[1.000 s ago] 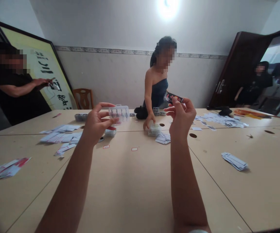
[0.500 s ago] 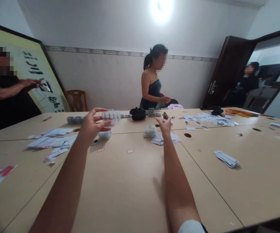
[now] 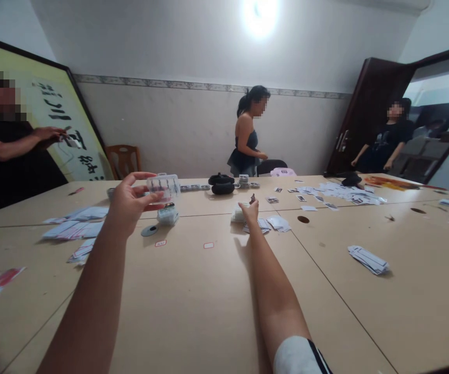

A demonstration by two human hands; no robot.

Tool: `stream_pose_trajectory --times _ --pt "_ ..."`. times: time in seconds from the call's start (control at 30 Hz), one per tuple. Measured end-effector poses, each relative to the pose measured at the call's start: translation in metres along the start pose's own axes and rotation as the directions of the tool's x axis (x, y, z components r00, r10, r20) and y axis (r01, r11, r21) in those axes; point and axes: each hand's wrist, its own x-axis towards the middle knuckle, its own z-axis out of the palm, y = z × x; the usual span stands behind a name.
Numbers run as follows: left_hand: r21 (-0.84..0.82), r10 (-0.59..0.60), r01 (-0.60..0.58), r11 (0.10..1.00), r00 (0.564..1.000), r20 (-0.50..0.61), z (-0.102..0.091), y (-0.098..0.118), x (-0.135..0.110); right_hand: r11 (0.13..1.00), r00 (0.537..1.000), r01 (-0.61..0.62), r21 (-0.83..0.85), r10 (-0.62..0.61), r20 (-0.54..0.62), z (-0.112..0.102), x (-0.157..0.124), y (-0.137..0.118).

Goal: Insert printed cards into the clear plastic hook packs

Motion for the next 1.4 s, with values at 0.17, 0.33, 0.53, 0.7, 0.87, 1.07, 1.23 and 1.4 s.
stream_pose_trajectory --times 0.17,0.33,0.53,0.7,0.87,1.07,1.23,1.4 --pt "-0.009 -0.011 0.011 1.000 1.000 0.010 0.000 0.001 0.000 1.000 1.000 0.005 0.023 -0.005 -0.012 0.003 -0.007 0.000" --pt "0.004 -0.014 0.014 1.000 1.000 0.021 0.000 0.000 0.001 0.996 0.998 0.007 0.091 -0.001 -0.063 -0.006 -0.025 -0.009" --pt "0.020 -0.088 0.086 0.996 0.991 0.105 0.008 -0.004 -0.002 0.967 0.985 0.044 0.252 0.000 -0.171 -0.012 -0.049 -0.068" --pt "-0.028 -0.153 0.163 0.986 0.963 0.222 0.019 0.000 -0.009 0.882 0.989 0.143 0.448 -0.147 -0.027 -0.021 -0.095 -0.162" --pt "-0.084 -0.116 0.150 0.985 0.942 0.314 0.028 0.012 -0.021 0.735 0.888 0.153 0.661 -0.396 0.235 -0.043 -0.154 -0.219" --pt "-0.074 -0.110 0.131 0.989 0.965 0.239 0.020 0.014 -0.020 0.702 0.918 0.127 0.701 -0.350 0.184 -0.054 -0.151 -0.223" --pt "-0.017 -0.114 0.118 0.993 0.984 0.136 0.011 0.012 -0.014 0.751 0.915 0.005 0.660 -0.269 0.300 -0.055 -0.142 -0.220" --pt "-0.044 -0.148 0.161 0.986 0.964 0.220 0.018 0.015 -0.019 0.702 0.890 -0.021 0.712 -0.311 0.333 -0.056 -0.139 -0.219"
